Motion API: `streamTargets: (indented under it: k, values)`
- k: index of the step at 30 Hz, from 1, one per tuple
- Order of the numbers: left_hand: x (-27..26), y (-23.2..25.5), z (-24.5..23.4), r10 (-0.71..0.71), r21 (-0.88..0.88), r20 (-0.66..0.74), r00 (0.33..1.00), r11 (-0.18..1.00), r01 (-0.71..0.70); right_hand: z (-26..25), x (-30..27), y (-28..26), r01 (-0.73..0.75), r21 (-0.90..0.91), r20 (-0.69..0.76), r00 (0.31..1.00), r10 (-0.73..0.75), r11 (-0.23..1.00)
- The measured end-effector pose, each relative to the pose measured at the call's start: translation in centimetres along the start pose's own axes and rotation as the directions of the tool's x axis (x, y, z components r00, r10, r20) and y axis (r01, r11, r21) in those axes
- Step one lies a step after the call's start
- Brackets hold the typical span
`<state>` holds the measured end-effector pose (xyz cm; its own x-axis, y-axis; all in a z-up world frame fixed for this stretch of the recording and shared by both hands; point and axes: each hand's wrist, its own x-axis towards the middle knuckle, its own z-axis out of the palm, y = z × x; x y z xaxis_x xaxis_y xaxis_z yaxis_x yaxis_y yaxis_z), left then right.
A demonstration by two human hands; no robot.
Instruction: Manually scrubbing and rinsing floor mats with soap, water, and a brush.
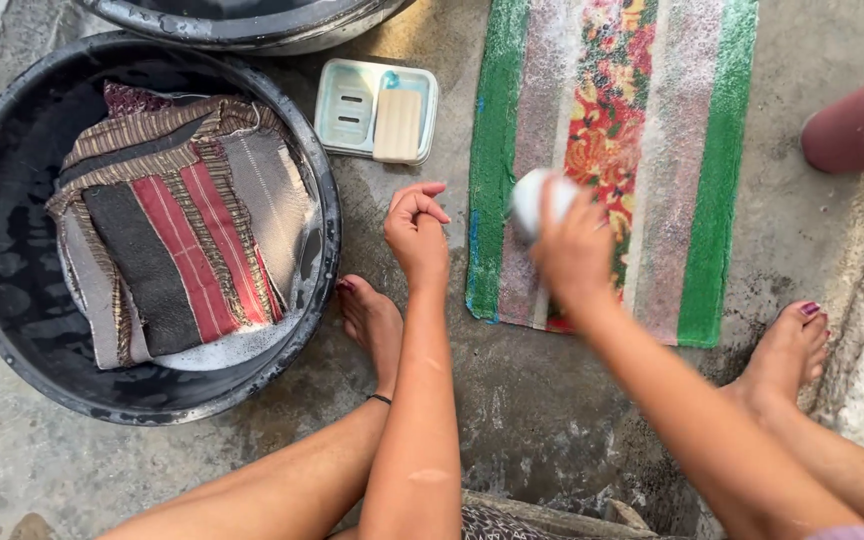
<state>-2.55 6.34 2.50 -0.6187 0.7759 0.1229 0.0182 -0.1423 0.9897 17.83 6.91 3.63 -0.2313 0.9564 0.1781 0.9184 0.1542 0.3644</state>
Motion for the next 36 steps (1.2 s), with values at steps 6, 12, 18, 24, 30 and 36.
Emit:
streamTargets:
  k: [6, 12, 18, 24, 30, 36]
  values:
    - [-1.2, -1.2, 2.4, -0.048, 0.251, 0.207, 0.977, 0.968, -0.006, -2.0, -5.4, 4.0, 0.575, 0.022, -0.219, 0.801, -0.557, 0.818]
    - [-6.3, -3.6, 3.4, -0.057, 0.652, 0.628, 0.776, 0.583, -0.485, -0.6, -4.4, 10.9, 0.057, 0.260, 0.110, 0.990, -0.088, 0.964]
    - [-7.2, -3.5, 5.0, -0.041, 0.723, 0.610, 0.792, 0.438, -0.534, -2.3, -7.8, 13.5, 0.678, 0.175, -0.149, 0.735, -0.662, 0.714]
    - [-9.1, -2.4, 6.2, -0.021, 0.710, 0.606, 0.796, 0.467, -0.528, 0.4, -3.5, 16.7, -0.043, 0.269, 0.257, 0.966, -0.028, 0.962]
    - [-8.5, -3.1, 9.3, 0.099, 0.643, 0.569, 0.816, 0.565, -0.517, 0.4, -5.9, 16.5, 0.527, 0.114, 0.110, 0.836, -0.538, 0.842]
    - [-8.5, -3.6, 10.2, 0.042, 0.661, 0.669, 0.742, 0.423, -0.620, 7.8, 7.7, 21.1, -0.050, 0.165, 0.222, 0.975, 0.012, 0.985]
